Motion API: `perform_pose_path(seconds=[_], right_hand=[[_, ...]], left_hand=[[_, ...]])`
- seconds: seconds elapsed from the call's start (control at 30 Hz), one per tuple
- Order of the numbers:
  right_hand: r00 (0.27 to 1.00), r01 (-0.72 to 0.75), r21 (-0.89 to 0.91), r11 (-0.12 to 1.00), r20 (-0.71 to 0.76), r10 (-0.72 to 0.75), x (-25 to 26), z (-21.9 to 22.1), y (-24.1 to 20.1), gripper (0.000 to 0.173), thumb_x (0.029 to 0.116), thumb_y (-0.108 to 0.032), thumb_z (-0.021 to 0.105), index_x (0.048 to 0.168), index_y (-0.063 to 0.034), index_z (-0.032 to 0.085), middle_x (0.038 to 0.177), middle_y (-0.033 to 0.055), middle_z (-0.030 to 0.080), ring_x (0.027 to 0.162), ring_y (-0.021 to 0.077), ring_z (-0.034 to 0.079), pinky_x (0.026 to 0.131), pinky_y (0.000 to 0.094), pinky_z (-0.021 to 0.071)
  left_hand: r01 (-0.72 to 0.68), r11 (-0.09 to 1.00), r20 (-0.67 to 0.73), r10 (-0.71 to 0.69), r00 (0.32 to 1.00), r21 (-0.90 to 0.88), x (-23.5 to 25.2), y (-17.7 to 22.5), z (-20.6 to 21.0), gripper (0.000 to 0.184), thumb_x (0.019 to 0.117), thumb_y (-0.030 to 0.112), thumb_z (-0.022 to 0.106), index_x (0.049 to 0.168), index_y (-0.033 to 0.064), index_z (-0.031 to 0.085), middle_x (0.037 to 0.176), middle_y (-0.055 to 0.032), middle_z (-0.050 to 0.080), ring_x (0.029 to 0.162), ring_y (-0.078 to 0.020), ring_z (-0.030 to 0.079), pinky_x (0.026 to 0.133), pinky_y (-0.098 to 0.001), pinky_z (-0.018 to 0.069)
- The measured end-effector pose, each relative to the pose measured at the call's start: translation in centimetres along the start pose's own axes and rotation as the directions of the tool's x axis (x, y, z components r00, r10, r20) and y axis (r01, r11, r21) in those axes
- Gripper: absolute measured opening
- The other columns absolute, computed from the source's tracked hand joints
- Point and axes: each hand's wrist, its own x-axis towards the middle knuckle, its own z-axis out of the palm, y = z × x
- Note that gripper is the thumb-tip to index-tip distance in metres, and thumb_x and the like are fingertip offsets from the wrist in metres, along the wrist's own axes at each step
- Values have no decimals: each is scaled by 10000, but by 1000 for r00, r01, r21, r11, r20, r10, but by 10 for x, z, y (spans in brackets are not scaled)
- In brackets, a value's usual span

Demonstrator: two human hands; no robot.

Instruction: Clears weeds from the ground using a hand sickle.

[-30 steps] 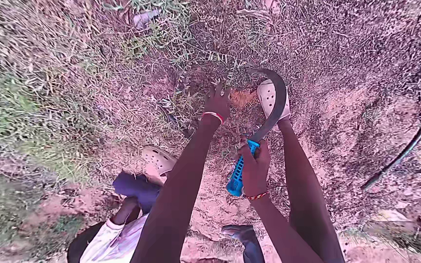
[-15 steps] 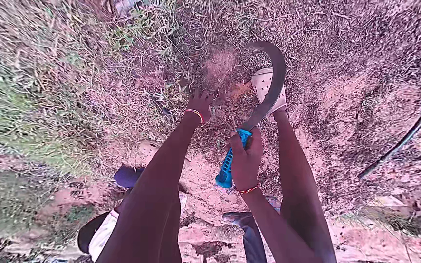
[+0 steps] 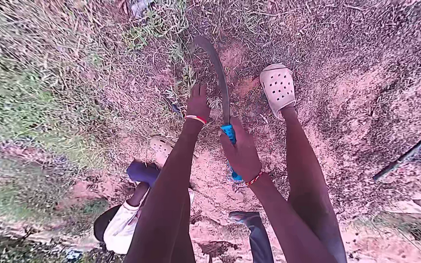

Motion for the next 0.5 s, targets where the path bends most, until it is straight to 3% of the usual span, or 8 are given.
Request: perform_pose_path(seconds=[0.1,0.17,0.27,0.37,0.43,0.5], right_hand=[[985,66,-266,962,172,-20,2,-2,-19,397,1035,-208,570,1403,-59,586,1046,174,720,894,333,706,788,503,560],[971,64,-377,924,237,29,5,-4,-33,409,1044,-211,560,1433,-85,575,1145,191,709,1004,366,701,846,521,554],[961,1,-454,891,246,124,12,-6,-48,441,1057,-219,536,1483,-107,531,1218,193,691,1070,366,689,901,526,543],[951,-96,-420,902,230,208,17,-7,-51,428,1064,-206,530,1477,-99,504,1140,192,697,1016,350,691,894,523,536],[955,-141,-342,929,202,220,18,-8,-46,412,1056,-195,551,1456,-102,517,1007,185,695,893,330,683,825,510,539],[966,-114,-274,955,194,170,16,-7,-39,424,1054,-200,568,1463,-103,514,909,165,675,771,297,654,742,488,534]], left_hand=[[-62,996,41,65,997,-63,-16,-16,-8,783,710,-158,764,1434,-121,468,1483,-355,443,1339,-508,508,1087,-590,456],[-84,996,122,88,989,-36,-32,-29,-12,776,740,-118,789,1443,-121,460,1514,-352,418,1376,-504,477,1116,-587,432],[-286,956,-23,285,958,-71,-57,-58,-8,684,667,-198,769,1316,-142,561,1342,-380,548,1253,-537,568,1036,-602,495],[-315,945,-70,310,948,-86,-82,-73,-15,703,648,-241,738,1322,-125,575,1323,-376,574,1237,-541,586,1033,-614,498],[-307,945,-140,291,946,-113,-94,-76,-17,679,631,-251,704,1288,-129,585,1239,-357,597,1151,-516,626,966,-603,532],[-238,951,-193,200,960,-199,-102,-73,-18,685,629,-255,656,1299,-145,567,1253,-359,581,1161,-505,611,977,-594,520]])
